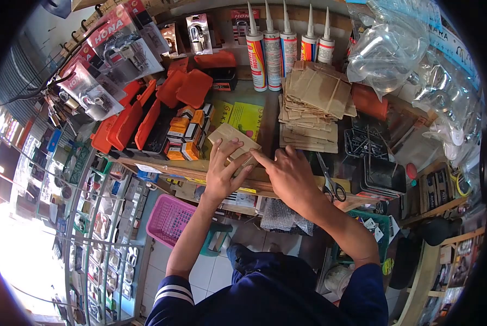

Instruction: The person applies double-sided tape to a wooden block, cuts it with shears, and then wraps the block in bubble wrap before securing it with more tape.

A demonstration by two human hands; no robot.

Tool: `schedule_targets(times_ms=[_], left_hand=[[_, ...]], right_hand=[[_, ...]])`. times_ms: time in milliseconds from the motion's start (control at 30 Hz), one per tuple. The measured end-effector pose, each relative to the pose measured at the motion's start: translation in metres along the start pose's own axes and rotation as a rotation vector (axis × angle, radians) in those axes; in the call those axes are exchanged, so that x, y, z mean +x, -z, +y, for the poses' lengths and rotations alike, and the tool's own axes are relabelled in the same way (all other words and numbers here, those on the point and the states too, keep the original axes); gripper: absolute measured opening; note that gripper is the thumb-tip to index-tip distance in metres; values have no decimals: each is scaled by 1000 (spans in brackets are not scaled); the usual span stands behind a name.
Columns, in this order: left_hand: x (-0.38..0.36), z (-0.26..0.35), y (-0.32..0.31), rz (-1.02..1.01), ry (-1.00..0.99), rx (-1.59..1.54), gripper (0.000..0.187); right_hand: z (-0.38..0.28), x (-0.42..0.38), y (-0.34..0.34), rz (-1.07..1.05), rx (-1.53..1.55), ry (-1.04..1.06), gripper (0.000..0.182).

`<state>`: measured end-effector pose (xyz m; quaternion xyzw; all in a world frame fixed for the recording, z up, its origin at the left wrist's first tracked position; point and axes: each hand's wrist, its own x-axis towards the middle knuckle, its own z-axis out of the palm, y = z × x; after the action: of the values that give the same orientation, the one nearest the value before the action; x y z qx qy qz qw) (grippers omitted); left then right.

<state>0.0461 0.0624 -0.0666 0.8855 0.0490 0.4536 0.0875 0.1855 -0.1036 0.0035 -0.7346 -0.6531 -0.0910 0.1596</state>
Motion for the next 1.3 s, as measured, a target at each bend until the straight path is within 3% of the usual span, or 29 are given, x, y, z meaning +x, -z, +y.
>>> schedule_targets(times_ms=[167,1300], left_hand=[[0,-1,0,6,1,-2,38],[12,5,5,-82,19,32,31]], right_hand=[[-6,-2,-2,99,-149,-27,57],[5,-1,-10,143,-135,-53,54]])
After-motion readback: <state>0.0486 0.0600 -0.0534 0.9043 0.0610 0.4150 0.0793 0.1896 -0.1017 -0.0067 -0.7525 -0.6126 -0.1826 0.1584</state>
